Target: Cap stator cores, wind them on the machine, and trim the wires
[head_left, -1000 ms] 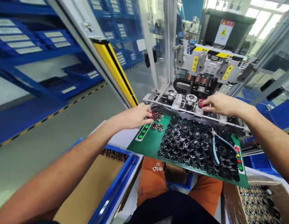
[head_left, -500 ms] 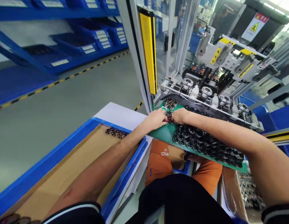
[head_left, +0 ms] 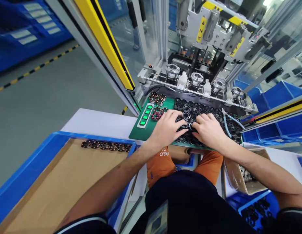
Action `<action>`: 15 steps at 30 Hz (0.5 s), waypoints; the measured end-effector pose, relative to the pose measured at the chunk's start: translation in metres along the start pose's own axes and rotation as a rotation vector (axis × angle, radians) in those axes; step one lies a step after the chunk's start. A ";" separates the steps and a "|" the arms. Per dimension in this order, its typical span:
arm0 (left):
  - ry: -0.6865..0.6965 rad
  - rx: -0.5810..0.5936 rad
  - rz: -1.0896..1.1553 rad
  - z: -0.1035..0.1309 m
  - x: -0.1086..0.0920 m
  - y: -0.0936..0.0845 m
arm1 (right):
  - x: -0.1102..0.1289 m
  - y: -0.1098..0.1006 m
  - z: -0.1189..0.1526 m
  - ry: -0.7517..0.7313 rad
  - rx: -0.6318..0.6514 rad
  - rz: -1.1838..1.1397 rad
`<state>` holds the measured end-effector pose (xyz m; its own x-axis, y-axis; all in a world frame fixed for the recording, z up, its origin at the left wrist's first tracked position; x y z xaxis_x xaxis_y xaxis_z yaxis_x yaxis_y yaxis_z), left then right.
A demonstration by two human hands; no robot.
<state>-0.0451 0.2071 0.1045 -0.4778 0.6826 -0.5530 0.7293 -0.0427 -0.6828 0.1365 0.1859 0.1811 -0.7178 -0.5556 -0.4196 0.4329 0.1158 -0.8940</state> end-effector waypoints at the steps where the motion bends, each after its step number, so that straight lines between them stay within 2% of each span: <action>1: -0.020 0.001 -0.004 -0.003 0.000 0.006 | 0.003 0.004 -0.004 -0.003 -0.004 -0.013; 4: -0.069 -0.036 0.007 -0.005 -0.001 0.011 | 0.000 0.004 -0.011 -0.018 -0.028 -0.055; 7: -0.112 -0.145 0.055 0.003 -0.006 -0.005 | -0.015 -0.007 0.008 -0.033 -0.100 -0.138; 9: -0.152 -0.236 0.113 0.014 -0.008 -0.022 | -0.025 -0.017 0.035 -0.037 -0.219 -0.391; 11: -0.212 -0.330 0.197 0.030 -0.007 -0.038 | -0.036 -0.021 0.071 0.014 -0.353 -0.783; 13: -0.315 -0.441 0.312 0.050 -0.001 -0.051 | -0.043 -0.014 0.109 0.145 -0.443 -1.119; 15: -0.468 -0.546 0.399 0.070 0.011 -0.059 | -0.047 0.001 0.146 0.309 -0.524 -1.288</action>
<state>-0.1280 0.1658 0.1052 -0.1988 0.3115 -0.9292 0.9654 0.2255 -0.1309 0.2504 0.0924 0.2227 -0.5667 -0.3139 0.7618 -0.8023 -0.0003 -0.5970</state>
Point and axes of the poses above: each hand's wrist, its own z-axis away from the middle knuckle, its own y-axis out of the palm, x = y × z, the point moved 4 cm from there along -z, towards the middle knuckle, and after that the axes turned 13 degrees about z, right-handed, at the moved point
